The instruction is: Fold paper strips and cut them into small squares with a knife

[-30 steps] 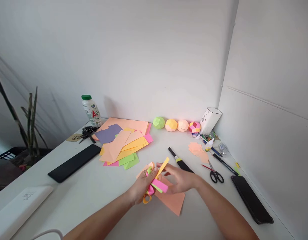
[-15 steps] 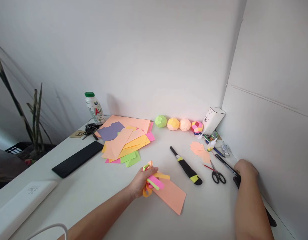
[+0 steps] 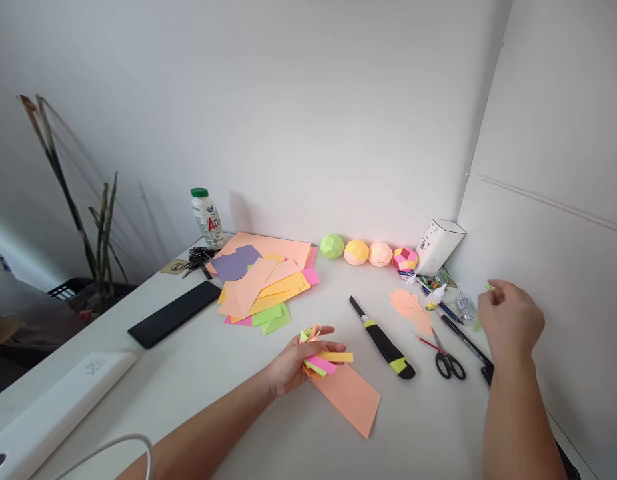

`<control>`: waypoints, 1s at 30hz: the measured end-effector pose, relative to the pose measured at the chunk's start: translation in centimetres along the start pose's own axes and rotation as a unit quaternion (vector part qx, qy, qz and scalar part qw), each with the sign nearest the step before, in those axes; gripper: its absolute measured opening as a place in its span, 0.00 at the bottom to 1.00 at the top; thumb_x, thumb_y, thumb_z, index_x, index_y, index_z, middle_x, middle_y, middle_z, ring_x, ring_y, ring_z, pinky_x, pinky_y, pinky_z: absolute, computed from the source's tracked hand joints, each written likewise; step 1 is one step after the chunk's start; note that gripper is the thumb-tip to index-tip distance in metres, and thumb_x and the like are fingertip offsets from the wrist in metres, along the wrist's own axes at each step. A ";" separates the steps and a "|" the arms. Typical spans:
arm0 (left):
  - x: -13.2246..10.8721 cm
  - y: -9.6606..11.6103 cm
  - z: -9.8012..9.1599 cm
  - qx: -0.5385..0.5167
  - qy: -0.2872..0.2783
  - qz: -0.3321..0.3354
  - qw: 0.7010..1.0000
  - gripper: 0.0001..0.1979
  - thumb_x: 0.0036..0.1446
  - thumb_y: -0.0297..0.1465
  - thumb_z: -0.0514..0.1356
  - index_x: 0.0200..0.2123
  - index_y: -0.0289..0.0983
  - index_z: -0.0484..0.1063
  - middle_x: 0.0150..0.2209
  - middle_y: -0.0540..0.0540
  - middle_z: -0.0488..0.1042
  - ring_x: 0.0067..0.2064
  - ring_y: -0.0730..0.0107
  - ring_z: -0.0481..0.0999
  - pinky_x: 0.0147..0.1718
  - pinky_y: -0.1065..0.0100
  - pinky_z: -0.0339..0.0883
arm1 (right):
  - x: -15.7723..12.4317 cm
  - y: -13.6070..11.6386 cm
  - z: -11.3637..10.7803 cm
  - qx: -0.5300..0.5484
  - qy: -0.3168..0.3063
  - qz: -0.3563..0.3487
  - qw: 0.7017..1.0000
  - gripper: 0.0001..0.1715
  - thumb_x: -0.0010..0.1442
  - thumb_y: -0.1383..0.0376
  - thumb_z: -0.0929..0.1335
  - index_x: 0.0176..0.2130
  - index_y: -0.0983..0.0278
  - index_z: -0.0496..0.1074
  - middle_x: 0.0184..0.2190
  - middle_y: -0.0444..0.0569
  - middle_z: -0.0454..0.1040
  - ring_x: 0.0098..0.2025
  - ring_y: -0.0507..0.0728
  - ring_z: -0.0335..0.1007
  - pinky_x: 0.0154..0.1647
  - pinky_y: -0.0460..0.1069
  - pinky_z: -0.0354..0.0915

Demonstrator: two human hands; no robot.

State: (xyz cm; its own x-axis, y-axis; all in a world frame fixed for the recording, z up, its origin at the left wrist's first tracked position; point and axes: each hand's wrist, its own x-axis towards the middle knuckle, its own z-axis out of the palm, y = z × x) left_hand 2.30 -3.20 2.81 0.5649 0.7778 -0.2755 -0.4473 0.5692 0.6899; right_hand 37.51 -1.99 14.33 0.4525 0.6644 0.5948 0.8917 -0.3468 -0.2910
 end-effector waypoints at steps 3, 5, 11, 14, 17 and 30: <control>0.1 -0.4 -0.1 -0.034 -0.028 0.007 0.999 0.26 0.54 0.33 0.65 0.54 0.34 0.62 0.51 0.30 0.71 0.50 0.50 0.74 0.42 0.62 0.65 | -5.6 -6.3 -1.2 0.323 0.053 -0.247 0.912 0.09 0.56 0.69 0.64 0.38 0.60 0.70 0.35 0.51 0.73 0.37 0.59 0.71 0.40 0.55 0.68; 0.0 -0.5 0.0 -0.058 -0.036 0.017 0.998 0.27 0.54 0.34 0.64 0.55 0.35 0.62 0.51 0.32 0.71 0.50 0.51 0.74 0.44 0.61 0.64 | -9.9 -10.1 -0.7 0.438 -0.135 -0.395 0.796 0.12 0.57 0.73 0.63 0.39 0.59 0.69 0.34 0.48 0.74 0.37 0.56 0.71 0.39 0.51 0.69; -0.2 0.2 0.7 -0.107 -0.023 0.045 0.993 0.19 0.53 0.35 0.65 0.48 0.36 0.68 0.41 0.42 0.74 0.40 0.64 0.75 0.41 0.65 0.67 | -16.2 -14.4 4.2 0.488 -0.233 -0.423 0.727 0.16 0.58 0.75 0.59 0.38 0.58 0.70 0.31 0.48 0.73 0.38 0.57 0.68 0.40 0.56 0.69; 0.1 0.2 1.0 -0.097 0.007 0.046 0.994 0.13 0.49 0.33 0.68 0.35 0.34 0.70 0.28 0.49 0.70 0.27 0.75 0.71 0.27 0.73 0.64 | -16.2 -14.2 5.7 0.446 -0.194 -0.412 0.771 0.14 0.55 0.76 0.62 0.32 0.57 0.71 0.31 0.47 0.71 0.46 0.60 0.66 0.46 0.59 0.67; 0.2 0.0 1.2 -0.095 0.033 0.058 0.993 0.15 0.47 0.36 0.69 0.28 0.35 0.67 0.21 0.54 0.65 0.23 0.77 0.68 0.22 0.75 0.60 | -16.3 -13.9 6.2 0.430 -0.232 -0.404 0.774 0.10 0.50 0.74 0.66 0.31 0.58 0.69 0.42 0.50 0.67 0.55 0.63 0.59 0.53 0.61 0.62; -1.6 -0.7 2.3 0.053 0.095 0.180 0.978 0.18 0.57 0.45 0.59 0.46 0.42 0.70 0.52 0.45 0.69 0.61 0.58 0.58 0.57 0.62 0.55 | -20.4 -17.2 6.9 0.491 -0.252 -0.309 0.774 0.29 0.67 0.66 0.53 0.65 0.56 0.43 0.68 0.49 0.41 0.69 0.59 0.30 0.64 0.62 0.51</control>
State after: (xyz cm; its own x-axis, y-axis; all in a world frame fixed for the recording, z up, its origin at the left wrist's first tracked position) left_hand 3.30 -5.45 4.32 0.2405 0.9638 -0.1151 -0.5137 0.2270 0.8274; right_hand 13.02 -4.99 2.01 -0.3383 0.7621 0.5520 0.4076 0.6474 -0.6440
